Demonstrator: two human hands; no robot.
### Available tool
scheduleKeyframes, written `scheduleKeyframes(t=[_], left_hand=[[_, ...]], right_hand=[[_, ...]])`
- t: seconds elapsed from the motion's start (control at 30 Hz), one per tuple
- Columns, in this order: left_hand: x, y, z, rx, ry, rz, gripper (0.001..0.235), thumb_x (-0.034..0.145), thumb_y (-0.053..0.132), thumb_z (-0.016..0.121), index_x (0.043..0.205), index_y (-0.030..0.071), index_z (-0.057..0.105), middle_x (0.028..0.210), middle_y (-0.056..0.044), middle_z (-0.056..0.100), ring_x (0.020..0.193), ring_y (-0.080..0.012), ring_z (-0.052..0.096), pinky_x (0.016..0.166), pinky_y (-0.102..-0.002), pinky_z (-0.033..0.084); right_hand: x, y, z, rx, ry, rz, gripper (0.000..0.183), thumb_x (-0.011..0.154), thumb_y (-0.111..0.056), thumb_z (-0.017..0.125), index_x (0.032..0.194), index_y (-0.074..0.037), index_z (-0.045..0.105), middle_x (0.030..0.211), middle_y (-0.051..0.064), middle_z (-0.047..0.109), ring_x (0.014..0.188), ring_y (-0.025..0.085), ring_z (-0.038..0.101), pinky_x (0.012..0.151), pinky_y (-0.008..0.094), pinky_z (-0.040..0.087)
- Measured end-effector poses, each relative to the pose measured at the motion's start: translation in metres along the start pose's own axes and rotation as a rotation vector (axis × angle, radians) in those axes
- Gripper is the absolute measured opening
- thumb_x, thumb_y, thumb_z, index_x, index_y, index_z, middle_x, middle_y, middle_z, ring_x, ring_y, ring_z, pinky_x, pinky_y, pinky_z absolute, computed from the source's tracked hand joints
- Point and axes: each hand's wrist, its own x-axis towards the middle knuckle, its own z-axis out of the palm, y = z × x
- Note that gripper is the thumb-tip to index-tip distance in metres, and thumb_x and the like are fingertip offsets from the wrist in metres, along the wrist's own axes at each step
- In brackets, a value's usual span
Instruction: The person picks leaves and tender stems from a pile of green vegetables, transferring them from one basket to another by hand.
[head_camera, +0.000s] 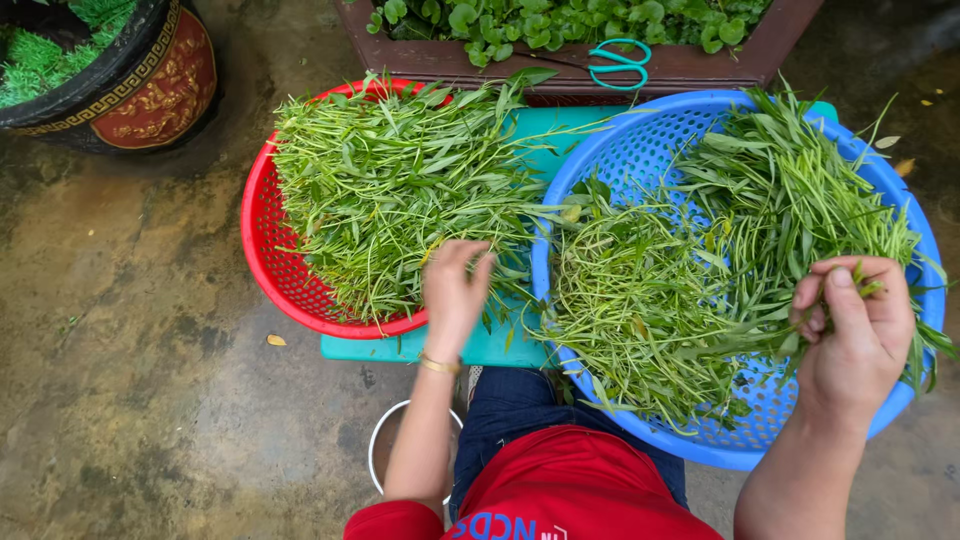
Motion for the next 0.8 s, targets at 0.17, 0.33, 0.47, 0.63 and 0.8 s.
scheduleKeyframes(t=[0.17,0.33,0.47,0.63,0.8], left_hand=[[0.031,-0.064,-0.013,0.303,0.081,-0.022,0.022,0.078,0.021,0.084,0.098,0.013,0.079,0.097,-0.009,0.063,0.095,-0.0297,0.06,0.082,-0.044,0.045],[0.037,-0.052,-0.021,0.377,0.016,-0.006,0.01,0.075,0.019,0.084,0.085,0.019,0.08,0.094,-0.003,0.065,0.097,-0.0243,0.061,0.082,-0.043,0.043],[0.035,-0.032,-0.034,0.263,0.101,0.055,0.008,0.09,0.016,0.075,0.094,0.01,0.071,0.095,-0.005,0.069,0.089,-0.0259,0.065,0.079,-0.042,0.043],[0.026,0.006,-0.037,-0.135,0.01,-0.027,0.012,0.102,0.015,0.064,0.102,0.003,0.063,0.09,-0.007,0.072,0.077,-0.0176,0.073,0.072,-0.032,0.054],[0.008,0.067,-0.013,-0.551,-0.17,-0.088,0.012,0.101,0.013,0.063,0.102,0.0,0.065,0.088,-0.004,0.072,0.074,-0.0098,0.07,0.069,-0.024,0.056]], right_hand=[[-0.003,0.015,0.029,0.007,-0.071,0.111,0.007,0.115,-0.007,0.054,0.111,-0.004,0.058,0.084,0.005,0.058,0.067,0.006,0.042,0.059,0.021,0.032],[-0.007,0.021,0.043,-0.064,-0.135,0.173,0.008,0.111,-0.01,0.053,0.112,-0.004,0.059,0.08,0.003,0.055,0.068,0.009,0.046,0.06,0.023,0.036],[-0.007,0.021,0.042,-0.038,-0.17,0.167,0.012,0.112,-0.011,0.05,0.11,-0.003,0.058,0.081,0.001,0.054,0.073,0.01,0.052,0.071,0.028,0.052],[-0.009,0.02,0.051,-0.081,-0.244,0.222,0.011,0.106,-0.013,0.051,0.107,-0.005,0.058,0.075,0.002,0.058,0.061,0.013,0.056,0.059,0.027,0.048],[-0.018,0.016,0.07,-0.532,-0.302,-0.034,0.012,0.091,-0.008,0.075,0.103,-0.007,0.076,0.08,-0.002,0.069,0.068,0.012,0.059,0.06,0.027,0.046]])
